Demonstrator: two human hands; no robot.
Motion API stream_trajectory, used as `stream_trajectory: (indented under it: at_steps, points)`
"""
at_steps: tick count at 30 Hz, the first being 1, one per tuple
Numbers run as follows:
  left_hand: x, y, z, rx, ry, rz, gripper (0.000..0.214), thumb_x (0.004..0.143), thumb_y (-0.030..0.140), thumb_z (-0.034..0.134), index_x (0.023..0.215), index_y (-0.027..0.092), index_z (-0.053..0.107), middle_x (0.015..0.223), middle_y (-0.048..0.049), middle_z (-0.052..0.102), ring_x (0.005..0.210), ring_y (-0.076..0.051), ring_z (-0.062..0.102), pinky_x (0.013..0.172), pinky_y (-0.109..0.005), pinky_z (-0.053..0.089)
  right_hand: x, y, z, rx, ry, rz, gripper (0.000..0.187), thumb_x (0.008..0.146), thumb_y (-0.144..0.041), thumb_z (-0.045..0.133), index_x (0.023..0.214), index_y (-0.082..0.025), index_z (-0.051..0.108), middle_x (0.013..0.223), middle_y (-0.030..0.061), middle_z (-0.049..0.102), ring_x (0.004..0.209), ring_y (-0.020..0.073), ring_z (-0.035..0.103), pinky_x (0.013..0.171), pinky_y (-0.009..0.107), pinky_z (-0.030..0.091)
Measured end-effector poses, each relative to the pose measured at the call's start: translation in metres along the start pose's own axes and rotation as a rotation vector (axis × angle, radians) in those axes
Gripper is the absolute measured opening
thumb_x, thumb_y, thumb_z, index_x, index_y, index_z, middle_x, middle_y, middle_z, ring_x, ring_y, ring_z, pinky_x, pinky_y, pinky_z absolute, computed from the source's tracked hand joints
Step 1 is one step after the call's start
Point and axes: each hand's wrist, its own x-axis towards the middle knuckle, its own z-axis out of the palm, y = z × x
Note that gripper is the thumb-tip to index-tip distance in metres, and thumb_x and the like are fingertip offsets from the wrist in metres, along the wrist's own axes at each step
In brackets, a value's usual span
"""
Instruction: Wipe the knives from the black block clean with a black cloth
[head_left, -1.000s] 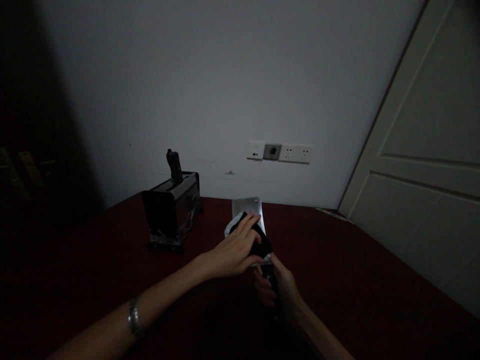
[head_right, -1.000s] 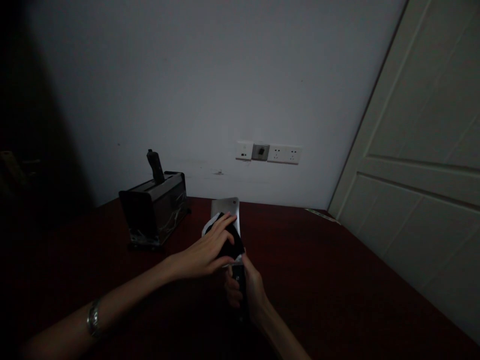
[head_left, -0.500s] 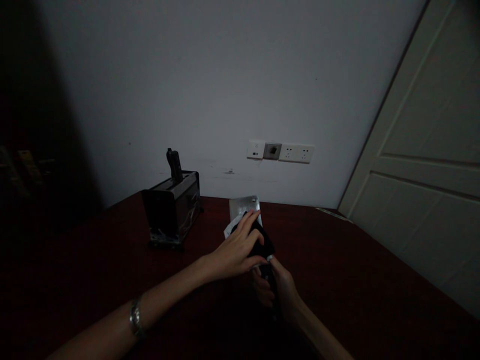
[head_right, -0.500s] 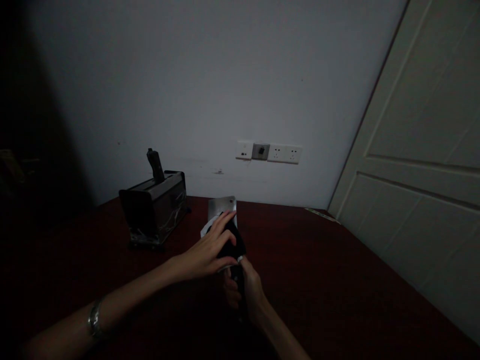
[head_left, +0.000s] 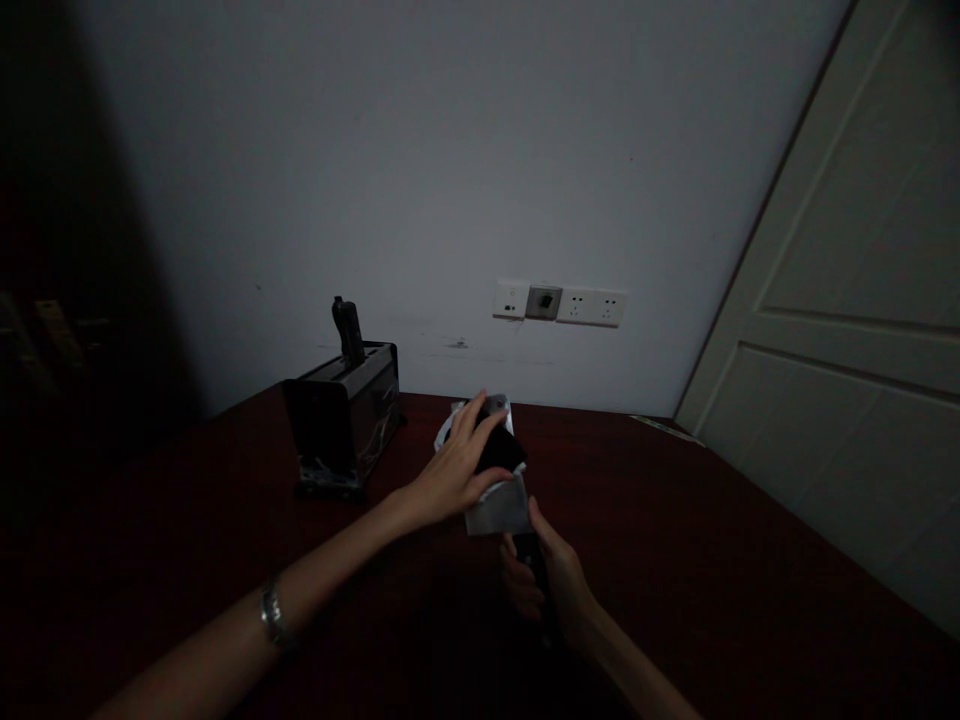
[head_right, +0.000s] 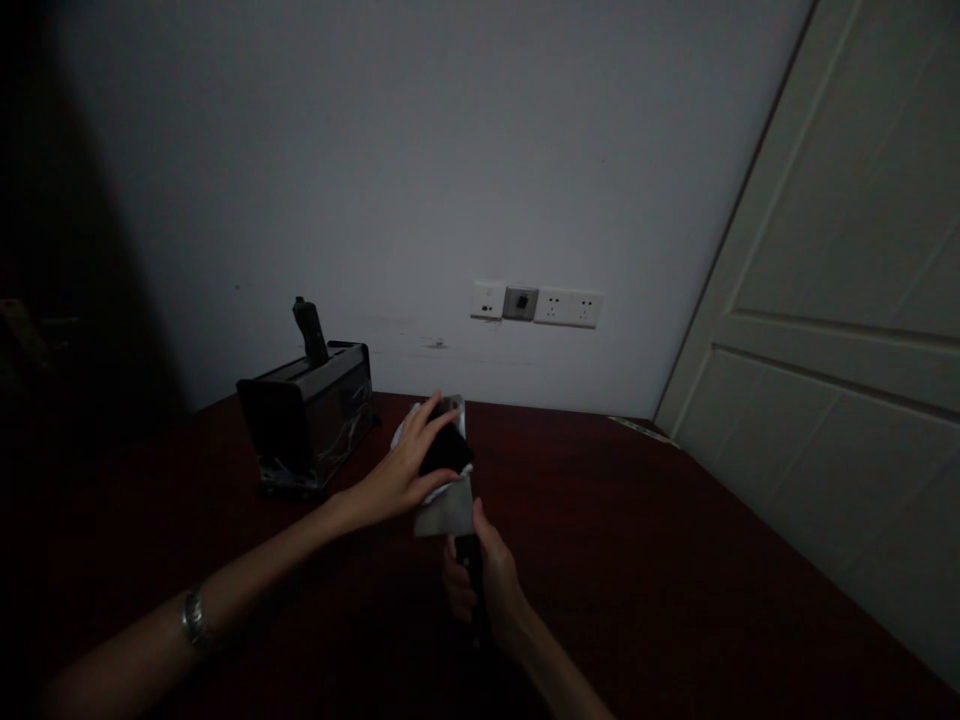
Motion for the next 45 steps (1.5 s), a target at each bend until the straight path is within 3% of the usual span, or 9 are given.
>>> stream_trajectory:
  at_steps: [6,11,15,17,23,31,36,41,45]
  points:
    - [0.006,-0.022,-0.008,-0.019,0.17,-0.102,0.04,0.077,0.026,0.061,0.115,0.023,0.051,0.143,-0.0089,0.02,0.13,-0.027,0.021,0.103,-0.048,0.025,-0.002,0.001,0.005,-0.024,0.031,0.04,0.059,0.074,-0.071,0.034,0.051,-0.017,0.044,0.033,-0.0075,0.034,0.022,0.0033,0.022,0.022,0.016,0.019]
    - [0.012,-0.037,-0.016,-0.147,0.45,-0.185,0.014,0.08,0.019,0.054,0.091,0.02,0.062,0.126,-0.0063,0.047,0.112,-0.02,0.047,0.098,-0.039,0.034,-0.006,-0.001,0.008,-0.031,0.008,0.05,0.059,0.078,-0.068,0.03,0.051,-0.017,0.045,0.033,-0.0072,0.034,0.023,0.0033,0.021,0.022,0.016,0.018]
    - [0.016,-0.073,-0.027,-0.242,0.763,-0.36,0.02,0.076,0.026,0.057,0.093,0.017,0.061,0.111,-0.0067,0.058,0.106,-0.019,0.052,0.095,-0.035,0.037,-0.007,-0.002,0.009,-0.053,-0.019,0.039,0.058,0.079,-0.066,0.03,0.052,-0.017,0.044,0.034,-0.0073,0.034,0.023,0.0031,0.022,0.023,0.016,0.018]
    - [0.015,-0.096,-0.028,-0.323,0.83,-0.485,0.024,0.075,0.028,0.058,0.095,0.015,0.061,0.1,-0.0062,0.063,0.097,-0.019,0.057,0.089,-0.032,0.041,-0.006,-0.003,0.008,-0.06,-0.037,0.021,0.058,0.077,-0.068,0.032,0.053,-0.018,0.044,0.035,-0.0079,0.033,0.024,0.0029,0.021,0.023,0.015,0.018]
    - [-0.005,-0.134,0.001,-0.419,0.75,-0.72,0.02,0.07,0.02,0.061,0.088,0.014,0.064,0.091,-0.0053,0.066,0.091,-0.019,0.058,0.085,-0.029,0.042,-0.004,-0.007,0.005,-0.024,-0.039,-0.024,0.057,0.075,-0.07,0.034,0.053,-0.018,0.043,0.035,-0.0081,0.034,0.024,0.0026,0.019,0.024,0.016,0.015]
    - [-0.02,-0.11,0.059,-0.792,0.36,-0.93,0.033,0.051,-0.004,0.066,0.079,0.013,0.063,0.077,-0.0041,0.065,0.079,-0.018,0.061,0.082,-0.031,0.044,-0.001,-0.011,-0.004,-0.004,0.003,-0.096,0.056,0.074,-0.069,0.036,0.053,-0.018,0.04,0.036,-0.0085,0.033,0.026,0.0018,0.016,0.025,0.016,0.013]
    - [-0.02,-0.103,0.067,-1.105,0.203,-1.059,0.052,0.044,-0.013,0.061,0.088,0.014,0.06,0.079,-0.0025,0.065,0.074,-0.015,0.061,0.078,-0.029,0.046,-0.001,-0.015,-0.006,0.031,-0.01,-0.155,0.053,0.075,-0.066,0.039,0.054,-0.018,0.04,0.037,-0.0082,0.034,0.027,0.0016,0.018,0.026,0.015,0.013]
    - [-0.022,-0.109,0.045,-1.228,0.321,-1.183,0.026,0.058,-0.003,0.051,0.079,0.01,0.059,0.08,-0.0086,0.064,0.069,-0.014,0.062,0.074,-0.025,0.046,0.0,-0.023,-0.004,-0.017,0.064,-0.212,0.054,0.074,-0.068,0.039,0.053,-0.018,0.038,0.036,-0.0085,0.034,0.027,0.0012,0.018,0.026,0.014,0.013]
    - [-0.029,-0.113,0.027,-1.294,0.493,-1.247,0.032,0.058,-0.005,0.042,0.082,0.013,0.054,0.082,-0.0065,0.061,0.068,-0.012,0.062,0.072,-0.025,0.049,0.009,-0.028,-0.001,-0.095,0.169,-0.289,0.054,0.076,-0.066,0.037,0.051,-0.018,0.038,0.035,-0.0085,0.033,0.026,0.0013,0.02,0.026,0.013,0.015]
